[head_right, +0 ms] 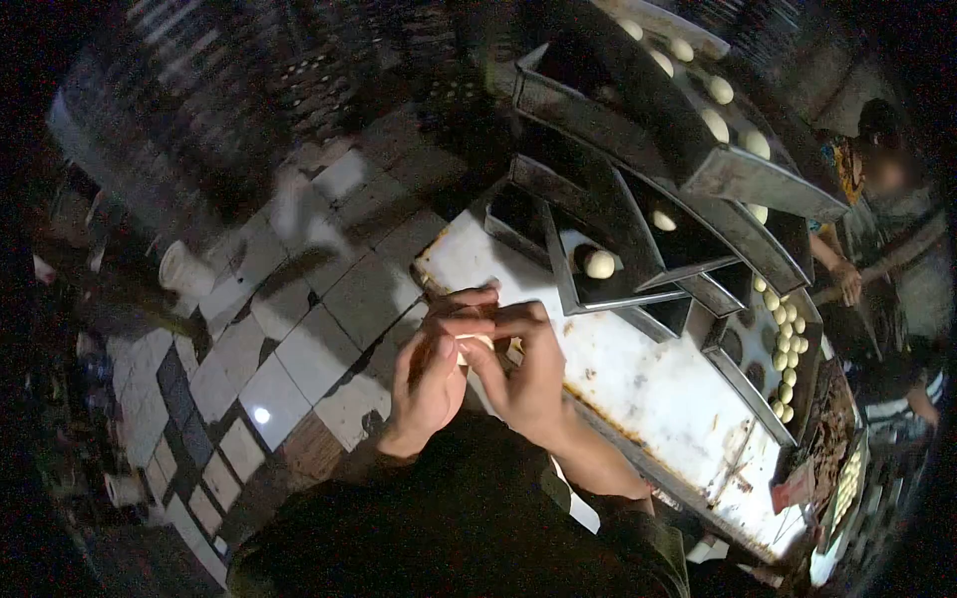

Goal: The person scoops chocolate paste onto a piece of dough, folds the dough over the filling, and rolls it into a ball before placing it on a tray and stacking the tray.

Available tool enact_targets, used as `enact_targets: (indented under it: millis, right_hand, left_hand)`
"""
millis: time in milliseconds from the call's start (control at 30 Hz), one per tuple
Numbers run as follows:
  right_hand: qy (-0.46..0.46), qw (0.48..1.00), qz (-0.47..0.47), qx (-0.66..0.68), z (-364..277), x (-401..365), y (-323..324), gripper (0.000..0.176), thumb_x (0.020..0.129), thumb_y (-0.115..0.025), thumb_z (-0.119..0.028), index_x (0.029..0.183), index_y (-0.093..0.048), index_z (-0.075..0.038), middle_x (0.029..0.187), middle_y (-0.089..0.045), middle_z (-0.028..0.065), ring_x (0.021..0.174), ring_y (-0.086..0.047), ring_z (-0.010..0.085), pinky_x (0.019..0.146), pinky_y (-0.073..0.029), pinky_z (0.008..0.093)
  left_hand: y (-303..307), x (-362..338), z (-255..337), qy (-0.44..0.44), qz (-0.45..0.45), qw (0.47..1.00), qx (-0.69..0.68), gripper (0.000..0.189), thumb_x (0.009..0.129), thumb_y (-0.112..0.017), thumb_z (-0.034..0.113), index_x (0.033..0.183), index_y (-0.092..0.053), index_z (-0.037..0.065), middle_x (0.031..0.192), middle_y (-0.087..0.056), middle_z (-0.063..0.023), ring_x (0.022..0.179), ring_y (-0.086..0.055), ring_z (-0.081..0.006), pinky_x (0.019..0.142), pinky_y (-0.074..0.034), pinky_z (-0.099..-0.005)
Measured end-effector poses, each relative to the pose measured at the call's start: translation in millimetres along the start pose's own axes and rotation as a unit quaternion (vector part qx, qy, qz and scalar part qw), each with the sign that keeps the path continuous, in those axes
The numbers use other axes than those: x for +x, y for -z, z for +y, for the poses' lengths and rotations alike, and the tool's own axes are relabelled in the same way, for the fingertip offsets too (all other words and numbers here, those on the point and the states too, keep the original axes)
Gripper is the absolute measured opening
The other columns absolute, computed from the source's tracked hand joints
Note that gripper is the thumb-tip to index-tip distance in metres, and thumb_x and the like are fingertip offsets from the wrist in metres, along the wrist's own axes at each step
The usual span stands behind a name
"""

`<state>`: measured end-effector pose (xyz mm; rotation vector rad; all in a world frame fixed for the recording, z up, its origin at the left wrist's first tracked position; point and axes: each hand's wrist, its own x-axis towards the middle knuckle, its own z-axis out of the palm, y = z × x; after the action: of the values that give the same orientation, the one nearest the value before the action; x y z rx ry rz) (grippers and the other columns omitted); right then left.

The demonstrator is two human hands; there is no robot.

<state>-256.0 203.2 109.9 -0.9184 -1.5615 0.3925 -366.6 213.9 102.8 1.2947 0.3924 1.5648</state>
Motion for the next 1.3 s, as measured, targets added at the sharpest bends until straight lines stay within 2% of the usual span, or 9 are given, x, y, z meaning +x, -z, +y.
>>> enact_targets:
  millis: [100, 167, 300, 367, 433, 667, 900, 1033, 1300]
  right_hand:
    - [-0.137, 0.987, 0.0, 0.078, -7, 20, -17, 0.026, 0.074, -0.068, -0.006, 0.092, -0.052, 0.002, 0.081, -0.051, 0.0122, 0.075, -0.053, 0.0192, 0.061, -0.042, 0.0275]
    - [0.075, 0.99, -0.016, -0.12, 0, 19, -29, 0.023, 0.073, -0.069, -0.007, 0.091, -0.057, 0.001, 0.084, -0.051, 0.0106, 0.076, -0.051, 0.0186, 0.061, -0.042, 0.0268]
    - [0.164, 0.935, 0.023, -0.313, 3, 18, -43, 0.031, 0.066, -0.075, -0.013, 0.086, -0.057, 0.002, 0.086, -0.048, 0.0099, 0.075, -0.045, 0.0215, 0.065, -0.04, 0.031]
    - [0.107, 0.959, 0.044, -0.258, 5, 27, -34, 0.031, 0.068, -0.074, -0.012, 0.083, -0.051, 0.002, 0.085, -0.049, 0.0121, 0.072, -0.047, 0.0217, 0.063, -0.041, 0.0322]
    - [-0.081, 0.988, 0.11, -0.068, 2, 26, -28, 0.021, 0.077, -0.066, -0.008, 0.083, -0.049, 0.002, 0.078, -0.05, 0.0145, 0.063, -0.052, 0.0256, 0.058, -0.042, 0.0333]
    - [0.113, 0.958, 0.051, -0.261, -1, -4, 17, 0.025, 0.069, -0.072, -0.006, 0.088, -0.057, 0.003, 0.083, -0.048, 0.0116, 0.076, -0.046, 0.0211, 0.064, -0.04, 0.0296]
    - [-0.047, 0.979, 0.161, -0.12, 9, -20, 101, 0.03, 0.071, -0.073, -0.011, 0.079, -0.045, -0.002, 0.079, -0.044, 0.0099, 0.074, -0.042, 0.0194, 0.063, -0.036, 0.0285]
    - [-0.089, 0.98, 0.163, 0.075, 8, -38, 117, 0.03, 0.073, -0.071, -0.01, 0.087, -0.045, -0.003, 0.081, -0.043, 0.0075, 0.075, -0.043, 0.0149, 0.065, -0.036, 0.0248]
    - [-0.181, 0.965, 0.151, -0.119, -2, -8, 147, 0.037, 0.069, -0.075, -0.015, 0.087, -0.047, -0.001, 0.076, -0.048, 0.0072, 0.066, -0.044, 0.013, 0.059, -0.038, 0.0251]
  left_hand:
    - [31, 31, 12, -0.073, -0.101, 0.989, 0.074, 0.026, 0.091, -0.041, 0.012, 0.107, -0.055, -0.003, 0.119, -0.047, -0.0178, 0.12, -0.04, -0.0273, 0.096, -0.036, -0.0369]
    - [35, 46, 7, -0.009, -0.018, 0.998, -0.061, 0.027, 0.091, -0.042, 0.01, 0.113, -0.049, -0.003, 0.121, -0.045, -0.0178, 0.118, -0.043, -0.0269, 0.094, -0.041, -0.0385]
    - [49, 55, -6, 0.172, 0.016, 0.973, -0.153, 0.022, 0.092, -0.045, 0.016, 0.1, -0.048, -0.004, 0.099, -0.056, -0.0128, 0.101, -0.057, -0.0281, 0.079, -0.053, -0.0357]
    - [50, 39, -6, 0.22, -0.043, 0.973, -0.054, 0.024, 0.093, -0.043, 0.017, 0.101, -0.056, -0.001, 0.103, -0.058, -0.0125, 0.093, -0.058, -0.019, 0.077, -0.048, -0.0257]
    - [38, 35, -21, 0.057, -0.09, 0.993, -0.051, 0.03, 0.094, -0.041, 0.023, 0.106, -0.055, -0.001, 0.116, -0.051, -0.015, 0.097, -0.056, -0.0189, 0.079, -0.045, -0.0246]
    - [-21, 36, -32, 0.166, -0.019, 0.978, -0.127, 0.031, 0.097, -0.032, 0.019, 0.108, -0.049, -0.004, 0.103, -0.058, -0.0146, 0.097, -0.059, -0.0227, 0.081, -0.049, -0.0292]
    - [-94, -11, -45, 0.053, -0.116, 0.983, 0.133, 0.023, 0.093, -0.045, 0.022, 0.093, -0.052, 0.0, 0.086, -0.057, -0.006, 0.077, -0.055, -0.014, 0.072, -0.044, -0.027]
    - [-110, -1, -51, 0.279, -0.078, 0.948, -0.133, 0.043, 0.096, -0.031, 0.033, 0.091, -0.055, -0.001, 0.084, -0.059, -0.0074, 0.076, -0.054, -0.0125, 0.07, -0.043, -0.0248]
    - [-114, 24, -66, 0.173, -0.397, 0.901, -0.022, 0.021, 0.082, -0.064, 0.02, 0.082, -0.058, 0.0, 0.088, -0.058, -0.007, 0.079, -0.054, -0.0115, 0.07, -0.044, -0.0252]
